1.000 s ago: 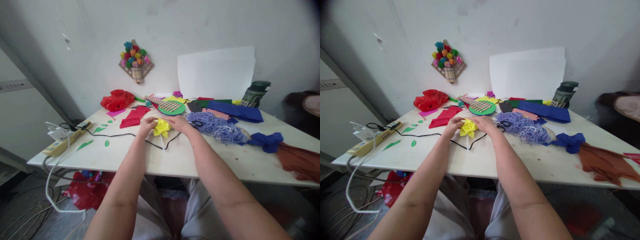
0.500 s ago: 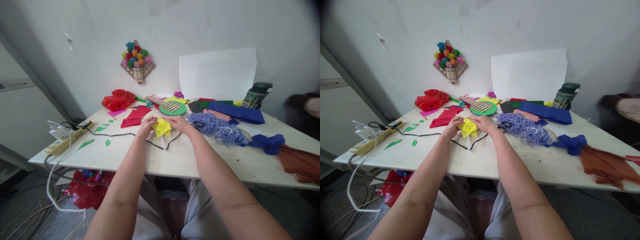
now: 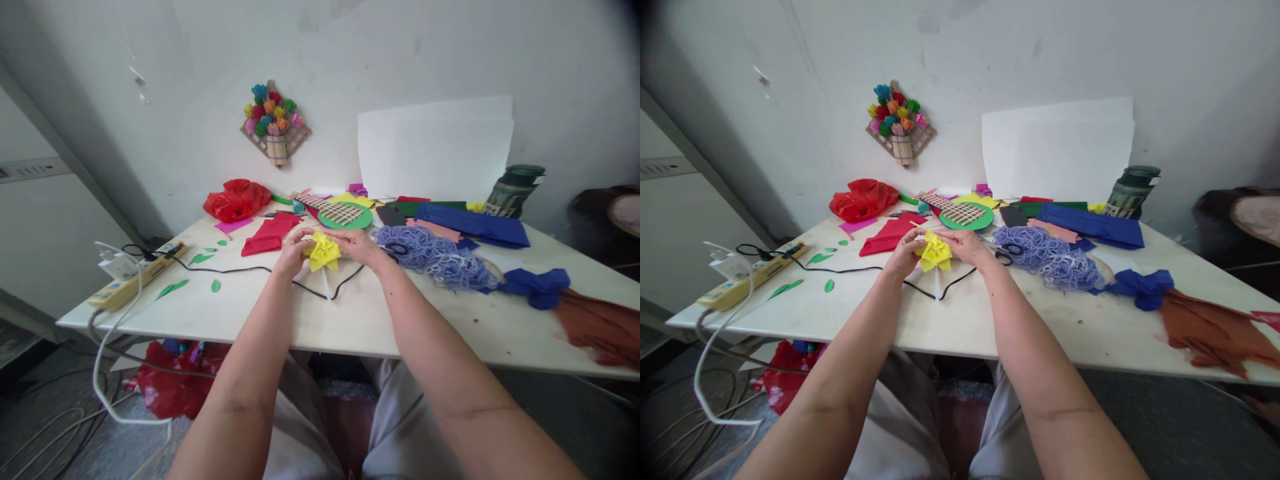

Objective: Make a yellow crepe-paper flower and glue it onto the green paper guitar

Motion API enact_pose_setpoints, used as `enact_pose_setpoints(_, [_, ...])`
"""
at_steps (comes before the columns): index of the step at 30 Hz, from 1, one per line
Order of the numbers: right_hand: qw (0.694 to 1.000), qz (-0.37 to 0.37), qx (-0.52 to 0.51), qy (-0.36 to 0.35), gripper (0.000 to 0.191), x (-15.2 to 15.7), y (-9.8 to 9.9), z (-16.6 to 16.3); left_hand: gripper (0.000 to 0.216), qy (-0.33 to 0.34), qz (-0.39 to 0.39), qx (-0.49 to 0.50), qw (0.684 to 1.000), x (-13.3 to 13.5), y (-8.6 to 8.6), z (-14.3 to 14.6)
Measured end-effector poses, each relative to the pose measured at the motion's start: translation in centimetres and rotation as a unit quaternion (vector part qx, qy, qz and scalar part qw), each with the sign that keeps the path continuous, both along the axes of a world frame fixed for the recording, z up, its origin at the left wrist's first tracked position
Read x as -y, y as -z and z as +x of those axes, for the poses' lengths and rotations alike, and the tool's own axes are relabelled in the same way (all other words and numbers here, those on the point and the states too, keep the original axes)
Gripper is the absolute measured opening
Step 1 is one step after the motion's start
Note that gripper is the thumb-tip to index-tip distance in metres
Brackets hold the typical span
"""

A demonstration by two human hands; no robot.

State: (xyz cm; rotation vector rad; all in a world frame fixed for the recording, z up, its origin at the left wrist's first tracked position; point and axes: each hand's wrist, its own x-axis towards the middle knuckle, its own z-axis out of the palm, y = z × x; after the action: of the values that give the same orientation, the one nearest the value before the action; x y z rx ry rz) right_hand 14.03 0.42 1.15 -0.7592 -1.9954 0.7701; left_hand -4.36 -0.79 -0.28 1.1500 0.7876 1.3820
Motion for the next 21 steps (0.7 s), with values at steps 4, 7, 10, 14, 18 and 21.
enact_pose_setpoints(4, [1.000,-0.015,-0.010,-0.012,0.034,0.2,0.0,-0.1,0.030,-0.006,-0.016,-0.018,1.000,-0.3,0.2,-0.1])
enact_pose_setpoints(7, [0.999,-0.030,-0.013,-0.018,0.035,0.6,-0.3,-0.2,0.030,-0.009,-0.025,-0.023,0.999,-0.4,0.2,-0.2])
enact_pose_setpoints(10, [0.998,-0.058,-0.018,-0.029,0.039,1.1,-0.7,-0.2,0.030,-0.003,-0.025,-0.007,1.000,-0.4,0.2,-0.3])
enact_pose_setpoints(14, [0.994,-0.096,-0.022,-0.039,0.042,1.0,-0.7,-0.3,0.030,0.016,-0.027,0.018,0.999,-0.1,-0.1,-0.2])
enact_pose_setpoints(18, [0.994,-0.100,-0.024,-0.039,0.046,0.7,-0.3,-0.4,0.032,0.023,-0.030,0.018,0.999,-0.1,-0.1,-0.1])
enact_pose_setpoints(21, [0.994,-0.097,-0.016,-0.039,0.046,0.7,-0.2,-0.3,0.033,0.023,-0.034,0.007,0.999,-0.2,0.1,-0.1])
